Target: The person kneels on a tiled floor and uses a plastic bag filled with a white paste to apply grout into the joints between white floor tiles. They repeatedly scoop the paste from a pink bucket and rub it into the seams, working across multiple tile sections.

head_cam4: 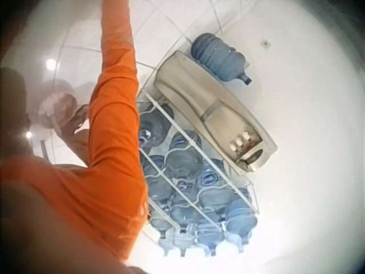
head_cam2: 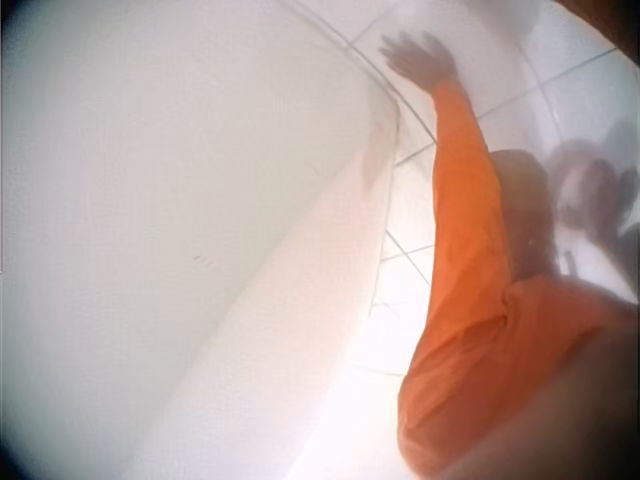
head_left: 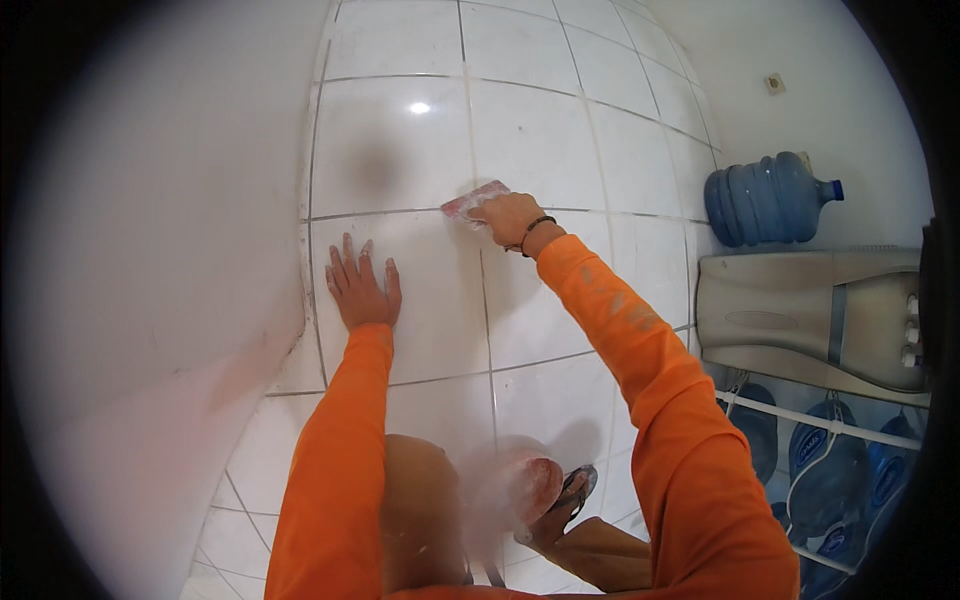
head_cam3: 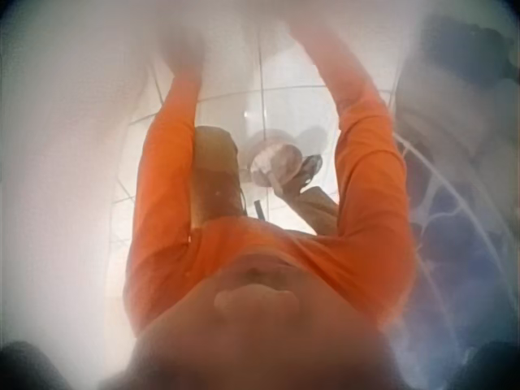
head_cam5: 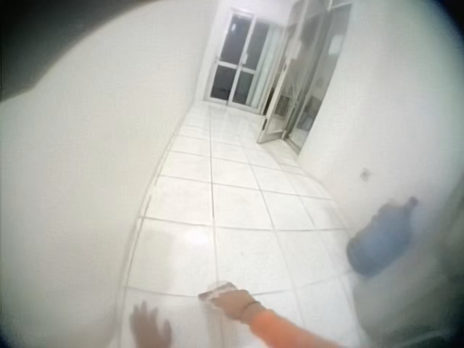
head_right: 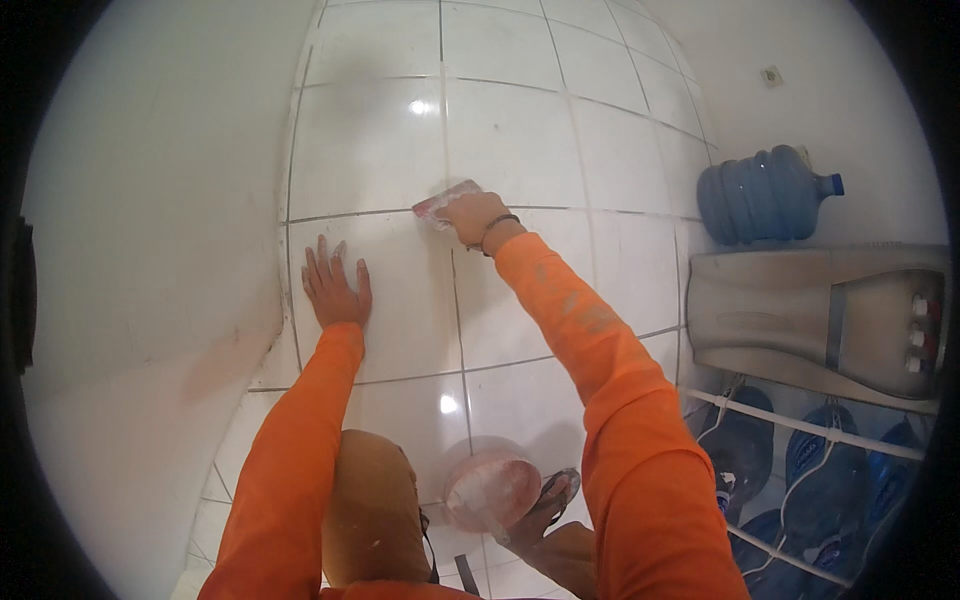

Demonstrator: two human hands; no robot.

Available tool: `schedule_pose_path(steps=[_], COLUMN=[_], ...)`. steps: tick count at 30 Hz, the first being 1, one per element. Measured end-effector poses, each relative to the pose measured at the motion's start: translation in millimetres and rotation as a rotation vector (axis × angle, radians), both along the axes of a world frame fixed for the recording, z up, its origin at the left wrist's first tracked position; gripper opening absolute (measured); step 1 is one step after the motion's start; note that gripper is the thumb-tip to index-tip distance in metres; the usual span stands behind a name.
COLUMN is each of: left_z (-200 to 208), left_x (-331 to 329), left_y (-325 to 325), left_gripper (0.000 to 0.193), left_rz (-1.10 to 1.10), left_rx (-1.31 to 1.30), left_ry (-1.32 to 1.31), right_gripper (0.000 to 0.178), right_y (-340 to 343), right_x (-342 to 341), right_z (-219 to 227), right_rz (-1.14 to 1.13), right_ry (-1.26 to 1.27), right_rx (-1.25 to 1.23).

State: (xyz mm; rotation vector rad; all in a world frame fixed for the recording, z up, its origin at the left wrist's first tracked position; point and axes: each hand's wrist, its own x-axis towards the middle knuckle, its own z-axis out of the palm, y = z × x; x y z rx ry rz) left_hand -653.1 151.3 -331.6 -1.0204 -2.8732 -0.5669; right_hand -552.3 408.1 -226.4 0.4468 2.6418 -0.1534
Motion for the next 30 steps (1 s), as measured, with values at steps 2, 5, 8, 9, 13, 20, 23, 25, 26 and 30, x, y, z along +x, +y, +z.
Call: schedule_pose_path(steps=[2, 5, 8, 9, 13, 20, 23, 25, 26, 30], left_z=[-0.9, -1.8, -1.9, -1.4, -1.4, -2.6, -0.8, -1.2, -1.5, -3.7], left_x=[0.1, -0.1, 0.2, 0.5, -0.8, 0.1, 1.2, 0.4, 0.6, 0.7], left_y=[-0.2, -1.8, -1.5, -0.5, -3.4, -2.8, -3.0, -2.4, -2.7, -1.8], left_gripper=[0.049, 0.05, 0.05, 0.05, 0.05, 0.05, 0.049, 0.048, 0.048, 0.048], left_rz=[0.001, 0.006, 0.006, 0.004, 0.003, -0.007, -0.011, -0.012, -0.013, -0.017], left_rx=[0.011, 0.001, -0.026, -0.025, -0.012, 0.019, 0.052, 0.06, 0.064, 0.071], left_ry=[0.009, 0.017, -0.002, -0.01, -0.029, -0.006, -0.002, 0.007, 0.009, 0.04], right_gripper=[0.053, 0.054, 0.055, 0.055, 0.057, 0.052, 0.041, 0.039, 0.041, 0.04], right_y=[0.7, -1.5, 9.8, 14.2, -9.0, -44.9, -64.6, -76.3, -82.9, -118.4], right_x=[9.6, 17.5, 30.5, 34.9, 36.0, 46.0, 45.5, 51.4, 56.8, 90.7], right_z=[-5.3, -9.8, -14.5, -15.4, -12.9, 0.0, 0.7, 0.4, -1.2, -10.0], right_rz=[0.001, 0.13, 0.286, 0.336, 0.135, -0.018, -0.077, -0.104, -0.107, -0.086], right_ry=[-0.001, 0.004, 0.06, 0.085, -0.074, -0.014, -0.072, -0.094, -0.087, 0.037], right_rx=[-0.022, 0.056, 0.107, 0.108, 0.011, -0.048, -0.075, -0.087, -0.087, -0.103])
